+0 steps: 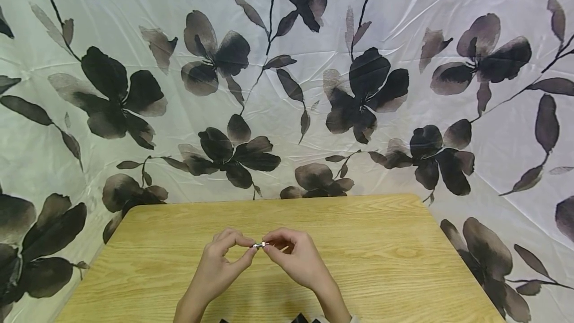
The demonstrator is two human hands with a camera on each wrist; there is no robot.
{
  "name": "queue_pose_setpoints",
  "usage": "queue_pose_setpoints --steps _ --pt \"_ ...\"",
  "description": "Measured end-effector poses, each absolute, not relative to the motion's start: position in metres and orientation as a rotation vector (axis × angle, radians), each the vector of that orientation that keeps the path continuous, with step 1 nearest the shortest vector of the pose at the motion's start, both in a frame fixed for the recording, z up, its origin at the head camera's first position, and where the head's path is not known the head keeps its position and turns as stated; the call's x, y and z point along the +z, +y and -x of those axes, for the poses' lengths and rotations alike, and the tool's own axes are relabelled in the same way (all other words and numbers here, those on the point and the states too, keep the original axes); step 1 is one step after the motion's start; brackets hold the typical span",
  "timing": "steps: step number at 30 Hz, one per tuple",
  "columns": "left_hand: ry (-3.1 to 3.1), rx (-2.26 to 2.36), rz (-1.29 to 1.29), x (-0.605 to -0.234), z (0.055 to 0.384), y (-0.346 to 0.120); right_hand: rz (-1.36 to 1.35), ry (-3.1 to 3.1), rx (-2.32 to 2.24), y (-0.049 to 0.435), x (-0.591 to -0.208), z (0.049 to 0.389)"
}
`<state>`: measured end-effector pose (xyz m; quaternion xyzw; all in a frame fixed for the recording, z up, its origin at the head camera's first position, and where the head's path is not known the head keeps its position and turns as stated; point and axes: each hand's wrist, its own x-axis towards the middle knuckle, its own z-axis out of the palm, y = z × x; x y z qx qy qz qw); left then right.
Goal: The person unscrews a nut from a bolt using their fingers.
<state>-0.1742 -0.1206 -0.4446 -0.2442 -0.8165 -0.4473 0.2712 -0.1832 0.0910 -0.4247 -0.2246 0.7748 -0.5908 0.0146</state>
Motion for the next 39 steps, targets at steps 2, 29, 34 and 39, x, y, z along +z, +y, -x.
queue_pose_setpoints --steps 2,29,34,39 --pt "-2.194 -1.205 0.657 -0.4447 0.1746 -0.1205 0.72 2.415 -1.849 0.0908 -0.4253 0.1834" --pt "-2.161 -1.197 0.66 -0.445 0.1755 -0.1188 0.621 2.443 -1.8 0.0919 -0.4238 0.1849" --pt "-2.171 -1.194 0.66 -0.4447 0.1746 -0.1182 0.647 2.45 -1.792 0.0926 -0.4237 0.1844" --pt "-2.177 -1.202 0.662 -0.4445 0.1741 -0.1183 0.669 2.444 -1.809 0.092 -0.4246 0.1841"
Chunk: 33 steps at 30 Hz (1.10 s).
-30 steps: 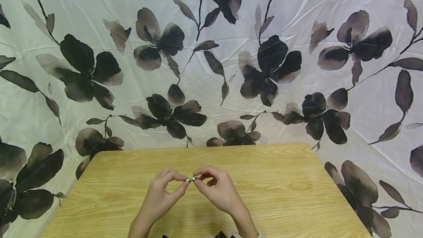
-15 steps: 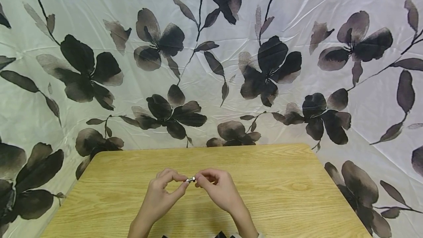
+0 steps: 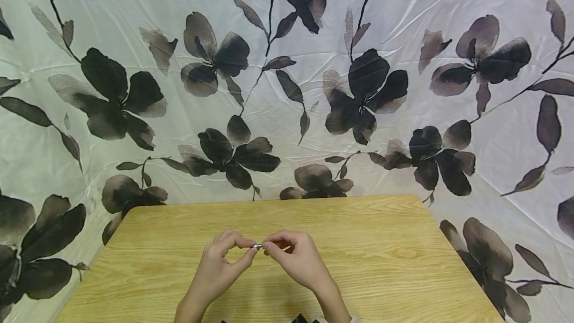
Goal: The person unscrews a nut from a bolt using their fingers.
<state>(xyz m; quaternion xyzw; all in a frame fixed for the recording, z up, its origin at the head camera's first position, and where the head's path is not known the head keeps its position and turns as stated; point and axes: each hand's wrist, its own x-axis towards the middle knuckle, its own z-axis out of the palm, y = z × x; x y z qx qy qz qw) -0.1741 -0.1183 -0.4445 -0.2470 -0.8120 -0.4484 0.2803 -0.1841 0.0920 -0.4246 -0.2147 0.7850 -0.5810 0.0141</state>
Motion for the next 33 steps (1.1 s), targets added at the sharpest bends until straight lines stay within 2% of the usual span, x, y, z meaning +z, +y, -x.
queue_pose_setpoints --steps 18,29,33 --pt "-2.179 -1.179 0.64 -0.4443 0.1742 -0.1189 0.723 2.464 -1.883 0.0914 -0.4269 0.1842" --pt "-2.132 -1.169 0.678 -0.4442 0.176 -0.1188 0.451 2.462 -1.931 0.0895 -0.4247 0.1856" --pt "-2.128 -1.177 0.697 -0.4443 0.1758 -0.1184 0.461 2.476 -1.902 0.0906 -0.4246 0.1856"
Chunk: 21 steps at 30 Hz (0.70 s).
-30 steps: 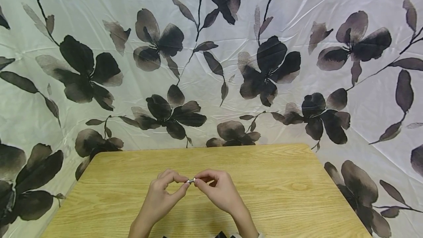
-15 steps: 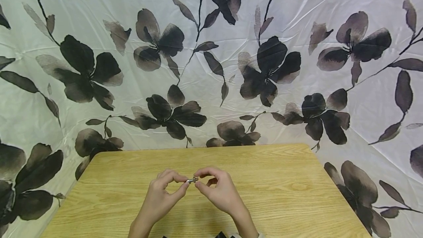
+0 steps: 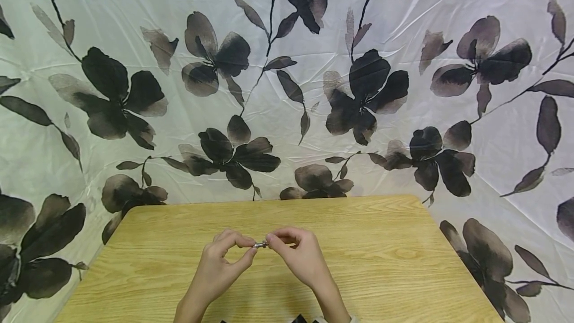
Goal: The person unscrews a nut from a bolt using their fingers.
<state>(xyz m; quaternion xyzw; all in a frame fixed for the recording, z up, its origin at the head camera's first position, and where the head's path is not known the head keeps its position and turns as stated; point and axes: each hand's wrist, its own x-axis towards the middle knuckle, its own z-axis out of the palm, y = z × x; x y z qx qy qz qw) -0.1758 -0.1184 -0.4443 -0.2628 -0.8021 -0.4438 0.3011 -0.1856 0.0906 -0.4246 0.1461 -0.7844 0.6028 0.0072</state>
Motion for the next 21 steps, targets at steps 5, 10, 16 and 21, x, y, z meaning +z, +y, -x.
queue_pose_setpoints --steps 5,10,16,21 --pt "-2.137 -1.172 0.701 -0.4437 0.1753 -0.1177 -0.581 -2.471 1.854 0.0915 -0.425 0.1856" --pt "-2.146 -1.166 0.695 -0.4439 0.1747 -0.1176 -0.636 -2.461 1.885 0.0919 -0.4252 0.1848" --pt "-2.144 -1.156 0.698 -0.4445 0.175 -0.1181 -0.639 -2.46 1.88 0.0915 -0.4252 0.1844" --pt "-2.146 -1.166 0.692 -0.4447 0.1754 -0.1191 -0.675 -2.427 1.871 0.0917 -0.4274 0.1852"
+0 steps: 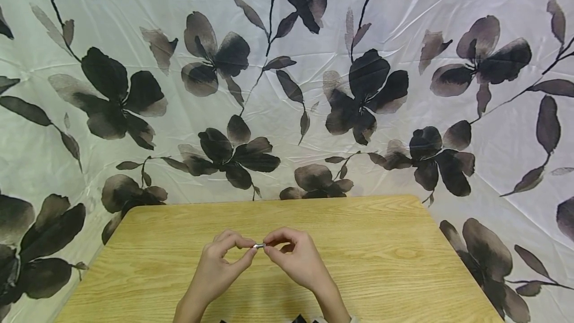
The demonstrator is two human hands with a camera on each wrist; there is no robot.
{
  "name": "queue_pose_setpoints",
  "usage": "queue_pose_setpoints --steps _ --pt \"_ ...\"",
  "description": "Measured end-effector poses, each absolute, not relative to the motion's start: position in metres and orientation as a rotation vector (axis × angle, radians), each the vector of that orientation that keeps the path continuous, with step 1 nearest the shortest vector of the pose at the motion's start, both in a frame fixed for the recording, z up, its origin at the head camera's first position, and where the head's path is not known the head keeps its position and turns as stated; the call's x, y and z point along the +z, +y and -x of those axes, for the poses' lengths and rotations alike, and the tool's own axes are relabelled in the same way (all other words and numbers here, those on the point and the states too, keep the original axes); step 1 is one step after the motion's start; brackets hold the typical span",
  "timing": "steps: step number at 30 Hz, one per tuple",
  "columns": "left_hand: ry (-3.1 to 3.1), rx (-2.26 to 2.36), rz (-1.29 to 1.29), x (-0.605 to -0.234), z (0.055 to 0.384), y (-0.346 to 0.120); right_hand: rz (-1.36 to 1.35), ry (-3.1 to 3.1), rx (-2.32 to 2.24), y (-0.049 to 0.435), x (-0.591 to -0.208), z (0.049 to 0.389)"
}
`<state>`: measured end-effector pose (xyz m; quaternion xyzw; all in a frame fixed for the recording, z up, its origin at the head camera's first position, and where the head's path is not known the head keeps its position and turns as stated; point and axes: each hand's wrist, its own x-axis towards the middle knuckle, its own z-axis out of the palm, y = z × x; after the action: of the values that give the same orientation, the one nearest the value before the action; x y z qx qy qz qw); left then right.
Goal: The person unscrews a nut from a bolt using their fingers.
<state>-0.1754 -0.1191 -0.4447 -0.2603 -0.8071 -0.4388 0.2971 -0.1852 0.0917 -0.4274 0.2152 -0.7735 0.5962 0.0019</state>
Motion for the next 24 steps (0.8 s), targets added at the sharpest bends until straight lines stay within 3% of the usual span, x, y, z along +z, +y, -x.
queue_pose_setpoints --steps 24 --pt "-2.137 -1.18 0.72 -0.4451 0.1765 -0.1201 -0.57 -2.506 1.89 0.0916 -0.4257 0.1851"
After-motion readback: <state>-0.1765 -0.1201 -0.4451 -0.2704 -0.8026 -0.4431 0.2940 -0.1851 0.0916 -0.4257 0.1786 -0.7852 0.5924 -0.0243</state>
